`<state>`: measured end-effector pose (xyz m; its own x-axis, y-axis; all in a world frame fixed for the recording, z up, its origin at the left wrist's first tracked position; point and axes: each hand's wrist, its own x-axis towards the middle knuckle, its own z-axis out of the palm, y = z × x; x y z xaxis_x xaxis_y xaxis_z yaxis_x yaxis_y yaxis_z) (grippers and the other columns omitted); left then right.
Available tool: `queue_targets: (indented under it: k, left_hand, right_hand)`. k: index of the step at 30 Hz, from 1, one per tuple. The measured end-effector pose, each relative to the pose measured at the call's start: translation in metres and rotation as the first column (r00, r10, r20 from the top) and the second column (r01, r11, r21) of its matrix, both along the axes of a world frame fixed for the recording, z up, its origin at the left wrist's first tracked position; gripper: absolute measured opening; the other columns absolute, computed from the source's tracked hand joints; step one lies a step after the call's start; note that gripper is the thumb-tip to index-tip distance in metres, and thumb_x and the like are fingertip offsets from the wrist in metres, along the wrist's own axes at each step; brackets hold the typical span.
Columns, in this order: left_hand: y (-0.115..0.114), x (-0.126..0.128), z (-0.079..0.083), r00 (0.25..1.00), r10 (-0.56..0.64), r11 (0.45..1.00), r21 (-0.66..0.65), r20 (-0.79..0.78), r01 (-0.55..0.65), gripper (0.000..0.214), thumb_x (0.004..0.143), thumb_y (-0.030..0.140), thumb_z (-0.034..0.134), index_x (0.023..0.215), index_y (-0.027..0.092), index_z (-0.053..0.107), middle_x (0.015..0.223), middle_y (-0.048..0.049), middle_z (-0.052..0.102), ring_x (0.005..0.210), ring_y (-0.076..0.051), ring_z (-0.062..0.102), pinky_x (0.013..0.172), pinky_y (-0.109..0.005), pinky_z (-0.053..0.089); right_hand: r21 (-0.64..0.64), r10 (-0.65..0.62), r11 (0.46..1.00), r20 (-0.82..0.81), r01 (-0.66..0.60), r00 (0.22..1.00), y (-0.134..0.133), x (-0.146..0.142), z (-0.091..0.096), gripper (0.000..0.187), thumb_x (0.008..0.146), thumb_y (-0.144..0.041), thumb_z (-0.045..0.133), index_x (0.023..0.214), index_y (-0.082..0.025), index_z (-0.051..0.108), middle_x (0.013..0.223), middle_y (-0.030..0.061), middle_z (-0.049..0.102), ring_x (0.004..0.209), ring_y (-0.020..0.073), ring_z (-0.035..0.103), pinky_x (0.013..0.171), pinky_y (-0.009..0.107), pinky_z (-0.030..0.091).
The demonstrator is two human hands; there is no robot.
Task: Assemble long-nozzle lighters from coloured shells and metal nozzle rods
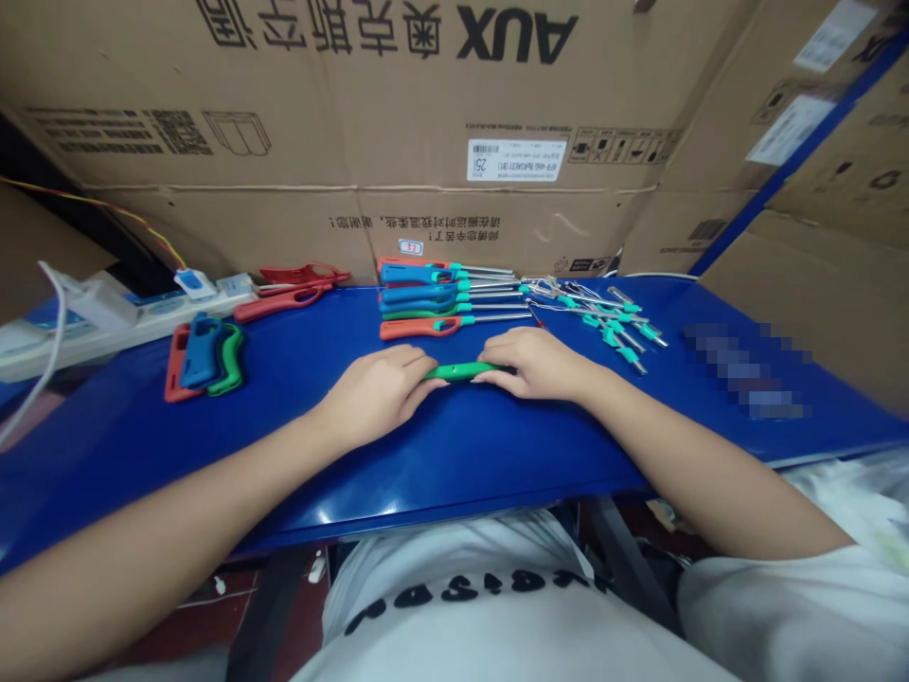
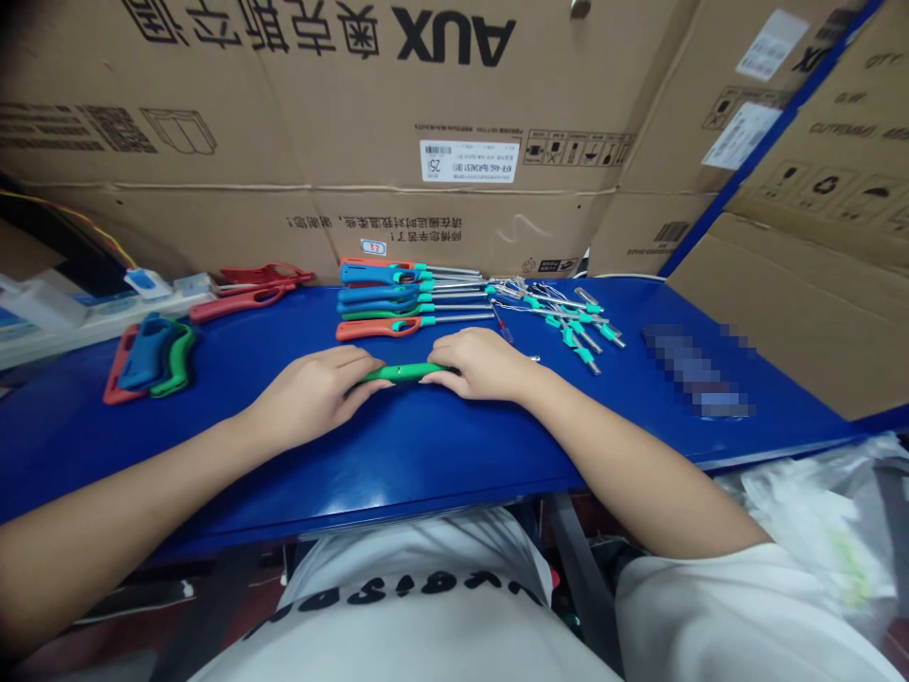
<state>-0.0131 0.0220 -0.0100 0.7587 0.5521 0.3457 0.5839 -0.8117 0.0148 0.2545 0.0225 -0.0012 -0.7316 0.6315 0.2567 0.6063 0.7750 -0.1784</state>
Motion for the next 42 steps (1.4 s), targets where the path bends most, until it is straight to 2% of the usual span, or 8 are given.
queue_targets:
  k: [13, 17, 21, 23, 28, 32, 37, 42]
  left_hand:
    - [0.005, -0.001, 0.001, 0.975, -0.029, 0.999, 0.049, 0.219, 0.019, 0.032, 0.101, 0.037, 0.051, 0.116, 0.015, 0.069, 0.111, -0.0105, 0.074, 0.100, -0.024, 0.070, 0.086, -0.036, 0.056]
    - [0.000, 0.004, 0.001, 0.946, 0.063, 0.981, -0.192, 0.317, -0.001, 0.035, 0.100, 0.041, 0.051, 0.108, 0.015, 0.072, 0.099, -0.0085, 0.076, 0.086, -0.020, 0.070, 0.077, -0.030, 0.053]
    - [0.000, 0.008, 0.004, 0.873, 0.326, 0.804, -0.592, 0.362, -0.055, 0.052, 0.099, 0.053, 0.047, 0.067, 0.015, 0.066, 0.059, -0.0005, 0.064, 0.051, -0.012, 0.054, 0.054, -0.024, 0.041]
    - [0.000, 0.009, 0.004, 0.854, 0.377, 0.755, -0.654, 0.360, -0.058, 0.057, 0.098, 0.056, 0.046, 0.061, 0.015, 0.061, 0.053, 0.0007, 0.059, 0.048, -0.011, 0.049, 0.051, -0.024, 0.037]
    - [-0.003, 0.009, 0.002, 0.914, 0.123, 0.931, -0.364, 0.386, 0.028, 0.038, 0.097, 0.048, 0.055, 0.107, 0.016, 0.073, 0.097, -0.0053, 0.072, 0.084, -0.018, 0.066, 0.077, -0.027, 0.049]
    - [-0.005, 0.005, 0.000, 0.964, -0.021, 0.967, -0.240, 0.266, 0.088, 0.035, 0.102, 0.040, 0.049, 0.117, 0.015, 0.068, 0.102, -0.0081, 0.070, 0.091, -0.020, 0.067, 0.080, -0.029, 0.051]
    - [-0.002, 0.002, 0.001, 0.982, 0.017, 0.975, -0.220, 0.189, 0.026, 0.033, 0.103, 0.039, 0.046, 0.117, 0.017, 0.066, 0.109, -0.0085, 0.071, 0.096, -0.022, 0.069, 0.081, -0.032, 0.054]
    - [0.004, 0.000, 0.005, 0.986, 0.141, 0.978, -0.169, 0.093, -0.124, 0.032, 0.103, 0.039, 0.046, 0.113, 0.017, 0.067, 0.109, -0.0095, 0.072, 0.096, -0.026, 0.071, 0.079, -0.035, 0.056]
  right_hand:
    - [0.117, -0.073, 0.989, -0.117, 0.087, 0.990, -0.001, 0.008, 0.008, 0.018, 0.094, -0.034, 0.063, 0.091, -0.017, 0.069, 0.084, 0.0069, 0.073, 0.078, 0.0218, 0.065, 0.074, 0.032, 0.045]
    - [0.104, -0.046, 0.993, -0.091, 0.055, 0.995, -0.004, 0.003, 0.007, 0.022, 0.097, -0.033, 0.059, 0.107, -0.016, 0.069, 0.102, 0.0097, 0.076, 0.093, 0.0244, 0.069, 0.084, 0.036, 0.048]
    - [0.133, 0.051, 0.990, -0.017, -0.048, 0.999, -0.002, 0.004, 0.006, 0.040, 0.097, -0.034, 0.059, 0.133, -0.016, 0.059, 0.127, 0.0143, 0.070, 0.115, 0.0274, 0.065, 0.097, 0.042, 0.045]
    - [0.166, 0.060, 0.984, 0.010, -0.061, 0.998, -0.001, 0.005, 0.005, 0.036, 0.101, -0.031, 0.053, 0.131, -0.015, 0.060, 0.121, 0.0144, 0.072, 0.109, 0.0261, 0.067, 0.093, 0.041, 0.047]
    - [0.214, 0.012, 0.977, 0.027, -0.017, 1.000, 0.001, 0.005, 0.002, 0.032, 0.103, -0.029, 0.045, 0.118, -0.012, 0.067, 0.103, 0.0145, 0.075, 0.092, 0.0248, 0.069, 0.081, 0.037, 0.047]
    - [0.184, -0.014, 0.983, 0.023, 0.010, 1.000, -0.002, 0.003, 0.002, 0.031, 0.103, -0.029, 0.045, 0.105, -0.013, 0.071, 0.091, 0.0115, 0.075, 0.083, 0.0229, 0.067, 0.077, 0.034, 0.045]
    - [0.157, -0.100, 0.984, 0.093, 0.085, 0.991, -0.005, -0.001, 0.009, 0.030, 0.103, -0.034, 0.048, 0.108, -0.018, 0.072, 0.096, 0.0094, 0.075, 0.088, 0.0230, 0.066, 0.079, 0.035, 0.042]
    - [0.324, -0.320, 0.912, 0.179, 0.251, 0.930, 0.006, 0.019, 0.010, 0.042, 0.095, -0.039, 0.061, 0.129, -0.015, 0.064, 0.122, 0.0159, 0.069, 0.113, 0.0333, 0.060, 0.091, 0.043, 0.041]
